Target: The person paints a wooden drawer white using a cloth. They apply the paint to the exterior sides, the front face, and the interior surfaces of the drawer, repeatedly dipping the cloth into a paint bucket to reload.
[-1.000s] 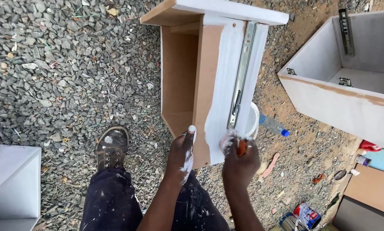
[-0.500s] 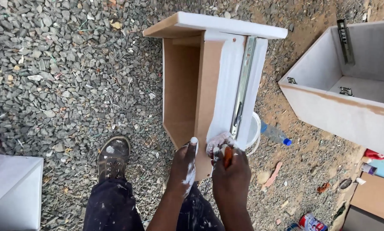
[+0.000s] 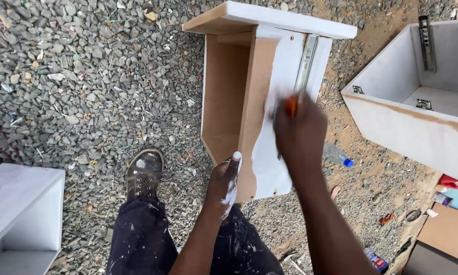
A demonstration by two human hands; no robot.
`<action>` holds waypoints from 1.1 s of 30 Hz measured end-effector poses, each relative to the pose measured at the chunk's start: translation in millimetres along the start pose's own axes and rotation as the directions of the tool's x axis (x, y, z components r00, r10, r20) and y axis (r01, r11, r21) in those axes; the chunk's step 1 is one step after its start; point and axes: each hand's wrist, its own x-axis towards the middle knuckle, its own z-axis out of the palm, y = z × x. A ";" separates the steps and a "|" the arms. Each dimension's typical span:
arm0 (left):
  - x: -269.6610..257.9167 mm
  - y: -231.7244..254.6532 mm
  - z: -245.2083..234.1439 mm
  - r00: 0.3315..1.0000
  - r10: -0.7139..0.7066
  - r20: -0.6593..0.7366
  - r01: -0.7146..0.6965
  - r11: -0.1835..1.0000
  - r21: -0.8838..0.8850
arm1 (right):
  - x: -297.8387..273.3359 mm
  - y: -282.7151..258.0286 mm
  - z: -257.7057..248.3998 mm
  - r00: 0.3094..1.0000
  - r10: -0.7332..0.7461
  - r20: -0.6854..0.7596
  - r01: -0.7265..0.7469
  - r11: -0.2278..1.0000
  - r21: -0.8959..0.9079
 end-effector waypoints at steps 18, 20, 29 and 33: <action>-1.5 2.6 0.4 0.995 -0.097 0.002 0.097 0.995 0.023 | 15.2 41.1 17.8 0.849 -0.524 -0.062 0.518 0.850 -0.092; 8.3 -1.6 0.4 0.993 -0.119 0.022 0.117 0.990 0.074 | -103.5 41.3 -14.4 0.934 -0.041 0.356 0.090 0.988 -0.123; 48.3 -67.8 -25.4 0.972 -0.105 0.211 0.174 0.923 -0.343 | 82.6 5.3 22.6 0.908 -0.416 -0.050 0.411 0.908 -0.084; 89.0 -94.1 -44.2 0.956 -0.192 0.222 0.223 0.967 -0.122 | -153.9 76.2 -2.8 0.894 -0.005 0.447 0.130 0.960 -0.250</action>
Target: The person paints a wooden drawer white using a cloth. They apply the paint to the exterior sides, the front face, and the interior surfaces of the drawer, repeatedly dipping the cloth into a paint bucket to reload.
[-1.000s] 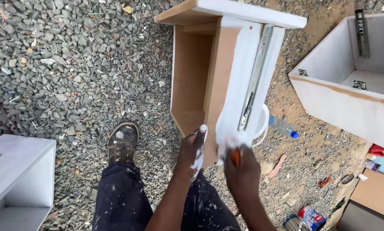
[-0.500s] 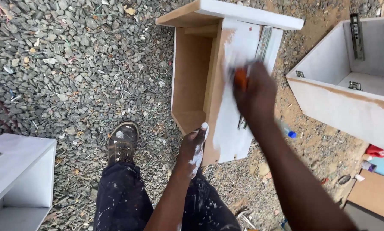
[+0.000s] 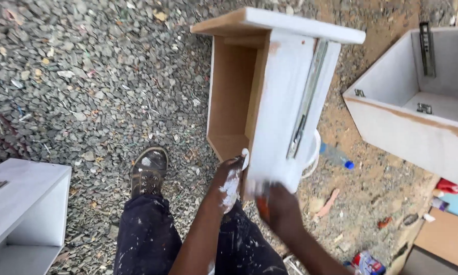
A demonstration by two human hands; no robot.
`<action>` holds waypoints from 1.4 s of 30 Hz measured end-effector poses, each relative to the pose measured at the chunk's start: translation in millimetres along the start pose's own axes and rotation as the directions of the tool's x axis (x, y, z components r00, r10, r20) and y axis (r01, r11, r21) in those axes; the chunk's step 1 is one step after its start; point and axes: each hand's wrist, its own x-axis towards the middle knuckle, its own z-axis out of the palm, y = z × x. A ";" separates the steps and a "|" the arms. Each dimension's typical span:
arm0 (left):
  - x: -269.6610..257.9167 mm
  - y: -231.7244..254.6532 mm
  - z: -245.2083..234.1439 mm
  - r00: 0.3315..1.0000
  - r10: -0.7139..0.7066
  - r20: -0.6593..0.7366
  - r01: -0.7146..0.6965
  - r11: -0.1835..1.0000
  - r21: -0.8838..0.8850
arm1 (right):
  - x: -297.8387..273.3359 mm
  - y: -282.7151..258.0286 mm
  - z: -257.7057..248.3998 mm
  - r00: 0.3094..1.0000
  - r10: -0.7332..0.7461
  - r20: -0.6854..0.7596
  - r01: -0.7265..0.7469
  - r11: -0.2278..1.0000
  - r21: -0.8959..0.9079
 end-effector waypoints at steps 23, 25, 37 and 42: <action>-33.7 18.3 47.8 0.999 -0.040 0.030 0.045 0.982 -0.183 | 232.1 -27.7 -128.7 0.825 0.302 -0.478 -0.133 0.925 0.356; -36.7 10.4 52.5 0.999 -0.033 0.018 0.036 0.981 -0.192 | 224.4 -41.4 -120.3 0.871 0.148 -0.469 0.020 0.942 0.334; -6.9 -10.5 56.2 0.997 -0.028 -0.068 0.012 0.975 -0.220 | 25.3 -3.2 -21.3 0.954 -0.202 -0.223 0.252 0.942 0.223; -30.5 2.4 54.2 0.994 -0.030 0.101 0.067 0.916 -0.395 | -67.3 0.7 -20.0 0.999 0.014 -0.032 -0.002 0.939 0.343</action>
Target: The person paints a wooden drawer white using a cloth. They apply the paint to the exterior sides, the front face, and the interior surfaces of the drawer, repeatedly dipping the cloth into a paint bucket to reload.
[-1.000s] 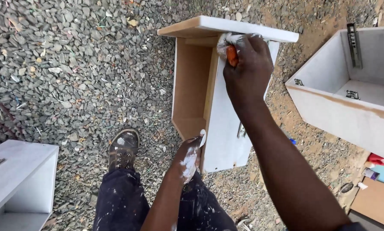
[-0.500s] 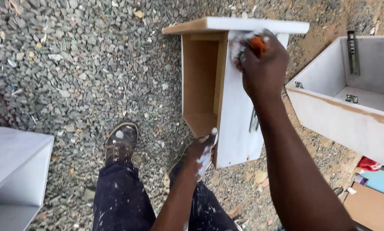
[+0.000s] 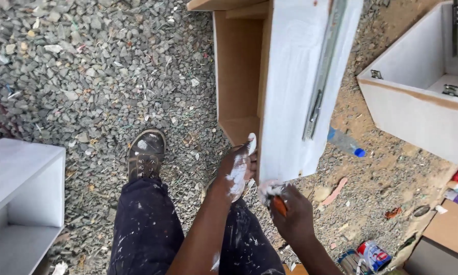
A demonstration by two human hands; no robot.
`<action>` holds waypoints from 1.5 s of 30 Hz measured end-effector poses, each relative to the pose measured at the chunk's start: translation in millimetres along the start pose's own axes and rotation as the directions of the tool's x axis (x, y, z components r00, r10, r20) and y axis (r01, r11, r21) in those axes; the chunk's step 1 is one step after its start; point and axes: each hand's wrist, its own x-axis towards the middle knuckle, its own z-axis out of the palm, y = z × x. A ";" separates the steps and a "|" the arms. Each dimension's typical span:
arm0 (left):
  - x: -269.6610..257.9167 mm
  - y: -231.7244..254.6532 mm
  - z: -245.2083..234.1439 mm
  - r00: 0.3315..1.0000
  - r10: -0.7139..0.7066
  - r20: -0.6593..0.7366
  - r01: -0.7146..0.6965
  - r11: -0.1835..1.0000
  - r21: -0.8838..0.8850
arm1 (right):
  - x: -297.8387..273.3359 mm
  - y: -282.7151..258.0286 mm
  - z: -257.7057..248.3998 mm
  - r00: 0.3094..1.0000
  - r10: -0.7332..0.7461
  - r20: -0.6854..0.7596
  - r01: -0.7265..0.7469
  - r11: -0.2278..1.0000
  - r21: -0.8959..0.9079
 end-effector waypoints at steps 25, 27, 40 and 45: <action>-38.8 30.0 60.1 0.994 0.101 -0.043 -0.089 0.971 0.222 | 120.8 21.2 -90.9 0.939 0.096 -0.330 -0.168 0.966 -0.198; -34.3 28.7 60.6 0.997 0.073 -0.002 -0.072 0.982 0.176 | 186.0 19.2 -105.3 0.914 -0.008 -0.406 -0.103 0.962 -0.252; -28.6 34.8 68.0 0.991 0.021 -0.134 -0.001 0.988 0.153 | 262.8 -10.0 -144.9 0.999 -0.018 -0.049 0.003 0.953 -0.302; -24.7 34.3 69.4 0.992 0.040 -0.120 -0.027 0.994 0.111 | 221.1 -47.8 -136.8 0.918 0.396 0.024 -0.391 0.915 -0.101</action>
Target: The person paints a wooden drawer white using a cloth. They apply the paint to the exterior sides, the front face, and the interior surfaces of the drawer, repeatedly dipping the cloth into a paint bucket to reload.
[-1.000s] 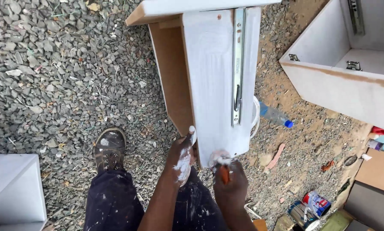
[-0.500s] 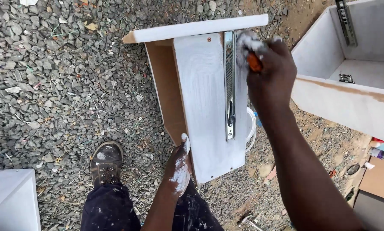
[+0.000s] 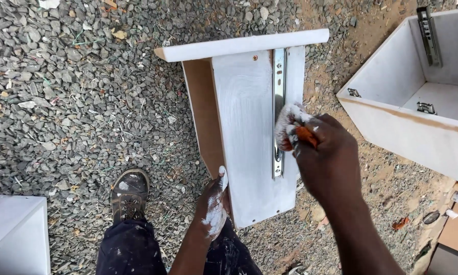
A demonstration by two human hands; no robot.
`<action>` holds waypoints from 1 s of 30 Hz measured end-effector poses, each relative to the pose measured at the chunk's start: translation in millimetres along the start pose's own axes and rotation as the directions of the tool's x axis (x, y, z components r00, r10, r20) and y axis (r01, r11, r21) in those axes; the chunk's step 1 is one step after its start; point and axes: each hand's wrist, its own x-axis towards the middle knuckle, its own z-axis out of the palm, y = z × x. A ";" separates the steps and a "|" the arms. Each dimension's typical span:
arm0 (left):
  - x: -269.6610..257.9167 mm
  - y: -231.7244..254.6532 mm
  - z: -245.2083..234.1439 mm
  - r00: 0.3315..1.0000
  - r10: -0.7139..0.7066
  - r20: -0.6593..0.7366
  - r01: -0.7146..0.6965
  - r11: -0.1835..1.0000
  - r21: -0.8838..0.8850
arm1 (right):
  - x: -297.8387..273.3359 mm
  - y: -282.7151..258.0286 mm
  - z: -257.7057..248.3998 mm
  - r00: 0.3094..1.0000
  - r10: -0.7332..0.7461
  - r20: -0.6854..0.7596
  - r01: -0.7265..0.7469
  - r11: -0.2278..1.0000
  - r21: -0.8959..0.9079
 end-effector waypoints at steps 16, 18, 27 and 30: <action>4.2 -9.9 -4.5 1.000 -0.018 0.025 0.021 0.996 -0.089 | 1.9 -66.6 12.0 0.929 0.345 0.137 -0.358 0.930 0.087; 6.4 -13.7 -10.1 0.997 0.015 0.075 -0.010 0.997 -0.079 | -36.6 -38.5 32.7 0.864 0.461 0.203 -0.481 0.875 0.058; -4.6 -21.1 -13.7 0.883 0.310 0.351 -0.199 0.927 -0.319 | -131.3 65.0 70.7 0.646 0.652 0.397 -0.566 0.758 -0.324; 13.0 -38.6 -33.6 0.969 0.244 -0.032 -0.243 0.931 -0.273 | -60.7 -23.1 38.1 0.919 0.367 0.142 -0.357 0.930 -0.091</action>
